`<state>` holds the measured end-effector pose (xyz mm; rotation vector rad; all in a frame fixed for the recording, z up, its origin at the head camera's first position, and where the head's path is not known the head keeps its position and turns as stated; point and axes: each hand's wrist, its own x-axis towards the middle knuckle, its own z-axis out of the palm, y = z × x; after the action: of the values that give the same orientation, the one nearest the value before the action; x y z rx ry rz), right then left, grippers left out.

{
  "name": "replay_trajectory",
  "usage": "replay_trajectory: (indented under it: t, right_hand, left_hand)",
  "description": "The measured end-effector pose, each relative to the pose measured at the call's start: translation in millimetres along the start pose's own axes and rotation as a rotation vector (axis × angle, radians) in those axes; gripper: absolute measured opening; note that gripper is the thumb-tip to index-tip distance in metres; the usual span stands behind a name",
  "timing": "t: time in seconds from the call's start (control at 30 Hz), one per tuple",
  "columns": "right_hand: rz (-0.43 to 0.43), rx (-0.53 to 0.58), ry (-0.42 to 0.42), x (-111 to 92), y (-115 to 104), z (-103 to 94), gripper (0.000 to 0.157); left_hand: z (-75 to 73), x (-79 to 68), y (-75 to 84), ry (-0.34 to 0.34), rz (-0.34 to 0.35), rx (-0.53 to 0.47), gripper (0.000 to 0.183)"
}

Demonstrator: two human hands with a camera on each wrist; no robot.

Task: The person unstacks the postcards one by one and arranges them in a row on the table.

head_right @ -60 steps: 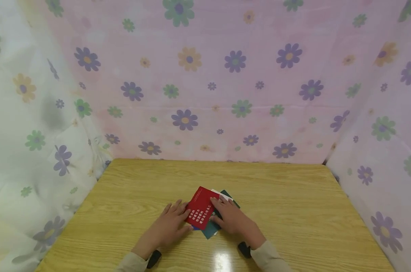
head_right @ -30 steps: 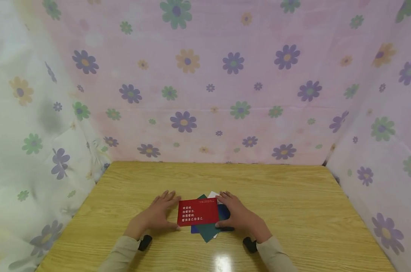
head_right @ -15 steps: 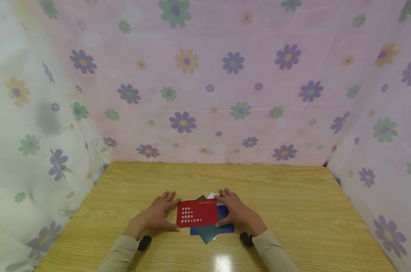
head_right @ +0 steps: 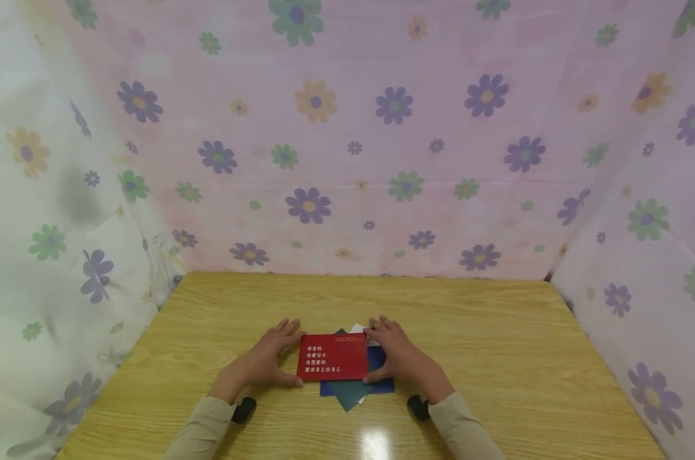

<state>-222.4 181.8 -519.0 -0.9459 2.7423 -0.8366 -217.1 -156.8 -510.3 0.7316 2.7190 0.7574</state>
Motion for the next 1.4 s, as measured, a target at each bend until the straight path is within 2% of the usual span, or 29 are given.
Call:
replay_trajectory:
  t: [0.33,0.53,0.77,0.97,1.4]
  right_hand:
    - [-0.010,0.000,0.084,-3,7,-3.6,0.100]
    - [0.032,-0.012,0.074,-4,12,-10.9,0.098]
    - [0.078,-0.039,0.075,-5,21,-22.3,0.099]
    - [0.095,-0.039,0.098,-3,36,-29.3,0.094]
    - [0.159,-0.017,0.034,11,72,-41.1,0.095]
  left_hand:
    - [0.5,13.0,-1.2,0.034,0.036,0.007,0.099]
    - [2.6,28.3,-1.6,0.058,0.095,0.011,0.098]
    - [5.5,49.4,1.4,0.049,0.130,-0.023,0.096]
    - [3.4,68.4,5.9,0.032,0.130,0.009,0.095]
    - [5.3,113.0,6.1,-0.023,0.054,0.032,0.097]
